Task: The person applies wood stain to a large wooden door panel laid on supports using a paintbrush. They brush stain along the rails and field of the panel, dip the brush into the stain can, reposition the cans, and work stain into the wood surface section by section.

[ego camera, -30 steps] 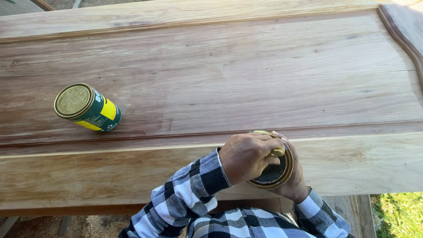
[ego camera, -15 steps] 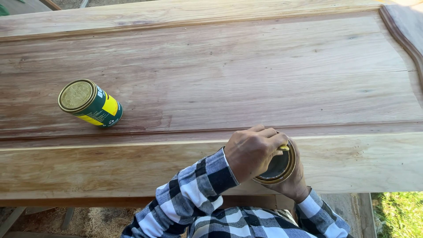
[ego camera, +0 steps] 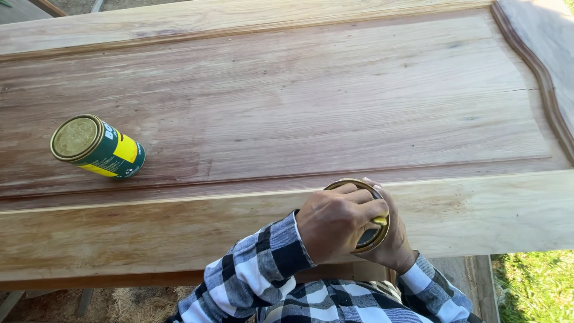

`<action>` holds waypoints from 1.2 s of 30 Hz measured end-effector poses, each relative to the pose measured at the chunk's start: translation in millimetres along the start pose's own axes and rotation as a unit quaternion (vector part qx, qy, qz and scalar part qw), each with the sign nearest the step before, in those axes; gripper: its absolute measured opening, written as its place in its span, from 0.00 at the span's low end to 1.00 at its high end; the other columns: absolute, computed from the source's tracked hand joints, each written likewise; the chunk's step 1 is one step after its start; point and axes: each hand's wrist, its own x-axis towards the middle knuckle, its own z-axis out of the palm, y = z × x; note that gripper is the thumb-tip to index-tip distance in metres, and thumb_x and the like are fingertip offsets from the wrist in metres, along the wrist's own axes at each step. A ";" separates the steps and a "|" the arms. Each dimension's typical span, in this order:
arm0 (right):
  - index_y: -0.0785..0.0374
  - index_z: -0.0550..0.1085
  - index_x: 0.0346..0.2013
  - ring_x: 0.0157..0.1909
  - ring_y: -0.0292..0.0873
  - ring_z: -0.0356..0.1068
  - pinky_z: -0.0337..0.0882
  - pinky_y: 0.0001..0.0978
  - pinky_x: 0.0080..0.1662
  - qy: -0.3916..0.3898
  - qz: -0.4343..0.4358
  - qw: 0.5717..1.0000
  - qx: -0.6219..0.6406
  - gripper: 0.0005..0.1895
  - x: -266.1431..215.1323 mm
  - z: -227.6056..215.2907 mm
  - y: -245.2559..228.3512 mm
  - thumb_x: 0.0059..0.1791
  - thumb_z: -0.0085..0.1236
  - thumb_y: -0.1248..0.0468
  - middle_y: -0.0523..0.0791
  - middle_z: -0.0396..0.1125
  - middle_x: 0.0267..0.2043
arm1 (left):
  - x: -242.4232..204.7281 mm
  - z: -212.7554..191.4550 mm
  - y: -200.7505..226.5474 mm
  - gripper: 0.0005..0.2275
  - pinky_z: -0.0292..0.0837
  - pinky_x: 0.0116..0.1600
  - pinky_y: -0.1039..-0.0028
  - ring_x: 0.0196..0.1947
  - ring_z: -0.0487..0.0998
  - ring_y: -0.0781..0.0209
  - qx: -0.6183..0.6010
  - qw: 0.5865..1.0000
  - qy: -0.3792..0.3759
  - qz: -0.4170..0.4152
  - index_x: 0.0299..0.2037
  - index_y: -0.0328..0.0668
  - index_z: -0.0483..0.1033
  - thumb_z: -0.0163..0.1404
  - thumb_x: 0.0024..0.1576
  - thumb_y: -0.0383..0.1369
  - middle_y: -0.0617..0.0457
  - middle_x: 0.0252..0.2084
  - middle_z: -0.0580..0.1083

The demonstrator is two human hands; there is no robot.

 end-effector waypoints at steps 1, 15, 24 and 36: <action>0.61 0.43 0.72 0.69 0.57 0.60 0.66 0.51 0.66 -0.002 0.000 1.000 0.000 0.71 2.8 -4.2 -0.5 0.27 0.80 0.50 0.56 0.53 0.70 | 0.2 -2.1 2.9 0.13 0.81 0.47 0.66 0.45 0.82 0.52 0.000 1.000 0.001 -0.001 0.47 0.41 0.77 0.61 0.52 0.29 0.46 0.43 0.79; 0.62 0.53 0.68 0.64 0.51 0.64 0.66 0.45 0.62 -0.013 0.067 0.997 0.018 0.64 12.1 -34.9 4.6 0.23 0.78 0.59 0.52 0.60 0.64 | 0.0 25.0 21.0 0.10 0.80 0.45 0.68 0.43 0.80 0.54 0.017 0.997 0.058 -0.038 0.50 0.44 0.76 0.57 0.59 0.27 0.50 0.43 0.77; 0.66 0.48 0.69 0.64 0.50 0.64 0.69 0.42 0.62 -0.009 -0.015 0.996 0.088 0.63 12.0 -41.8 28.0 0.29 0.77 0.56 0.53 0.59 0.63 | -2.4 9.9 53.3 0.09 0.80 0.38 0.70 0.35 0.81 0.56 -0.033 0.978 0.184 -0.094 0.48 0.39 0.74 0.59 0.61 0.27 0.49 0.36 0.76; 0.65 0.43 0.71 0.70 0.53 0.60 0.64 0.49 0.69 -0.037 -0.075 0.995 0.053 0.67 12.9 -66.1 52.6 0.31 0.79 0.55 0.56 0.56 0.67 | 15.7 20.4 76.5 0.04 0.77 0.32 0.70 0.27 0.79 0.58 0.022 0.964 0.240 -0.114 0.41 0.37 0.74 0.57 0.60 0.25 0.48 0.29 0.75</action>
